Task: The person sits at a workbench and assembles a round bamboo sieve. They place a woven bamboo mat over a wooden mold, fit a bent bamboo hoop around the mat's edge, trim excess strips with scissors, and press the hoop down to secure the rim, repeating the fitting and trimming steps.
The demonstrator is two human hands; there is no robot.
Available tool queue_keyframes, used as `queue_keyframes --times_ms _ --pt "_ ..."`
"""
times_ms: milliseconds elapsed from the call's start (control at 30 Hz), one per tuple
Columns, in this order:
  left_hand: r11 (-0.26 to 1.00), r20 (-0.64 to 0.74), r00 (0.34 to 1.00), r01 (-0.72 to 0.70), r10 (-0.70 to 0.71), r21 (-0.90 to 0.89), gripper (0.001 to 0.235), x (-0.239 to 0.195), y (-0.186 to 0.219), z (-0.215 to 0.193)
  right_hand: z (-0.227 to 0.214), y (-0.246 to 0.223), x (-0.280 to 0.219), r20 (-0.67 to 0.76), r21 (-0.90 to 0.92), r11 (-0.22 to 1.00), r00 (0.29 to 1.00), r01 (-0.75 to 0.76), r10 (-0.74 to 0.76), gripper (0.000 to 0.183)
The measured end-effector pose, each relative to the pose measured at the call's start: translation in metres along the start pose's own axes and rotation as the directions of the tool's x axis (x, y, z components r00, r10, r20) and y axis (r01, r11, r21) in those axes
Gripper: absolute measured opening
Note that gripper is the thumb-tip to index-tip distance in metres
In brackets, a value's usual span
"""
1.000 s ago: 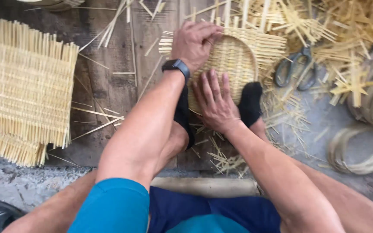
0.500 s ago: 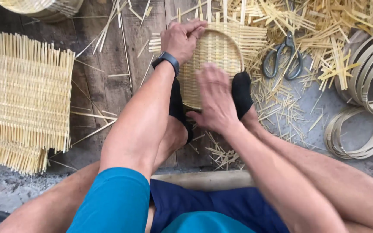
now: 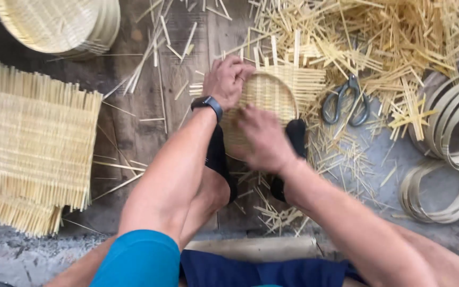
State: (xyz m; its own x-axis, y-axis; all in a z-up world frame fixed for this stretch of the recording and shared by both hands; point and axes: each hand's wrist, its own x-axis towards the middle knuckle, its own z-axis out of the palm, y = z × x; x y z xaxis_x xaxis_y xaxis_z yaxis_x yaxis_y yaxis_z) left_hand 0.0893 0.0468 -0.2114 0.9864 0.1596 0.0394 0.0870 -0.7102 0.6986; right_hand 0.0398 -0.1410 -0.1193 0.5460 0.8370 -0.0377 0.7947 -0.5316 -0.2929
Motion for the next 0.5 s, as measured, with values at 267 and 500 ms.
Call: queue_keyframes --times_ms 267,500 --pt "0.906 0.270 0.919 0.353 -0.289 -0.234 0.037 0.008 -0.008 -0.001 0.019 0.100 0.058 0.165 0.724 0.432 0.744 -0.537 0.648 0.016" --pt "0.920 0.316 0.887 0.382 -0.337 -0.089 0.039 0.013 -0.011 0.000 0.020 0.129 0.053 0.146 0.752 0.418 0.746 -0.511 0.649 0.019"
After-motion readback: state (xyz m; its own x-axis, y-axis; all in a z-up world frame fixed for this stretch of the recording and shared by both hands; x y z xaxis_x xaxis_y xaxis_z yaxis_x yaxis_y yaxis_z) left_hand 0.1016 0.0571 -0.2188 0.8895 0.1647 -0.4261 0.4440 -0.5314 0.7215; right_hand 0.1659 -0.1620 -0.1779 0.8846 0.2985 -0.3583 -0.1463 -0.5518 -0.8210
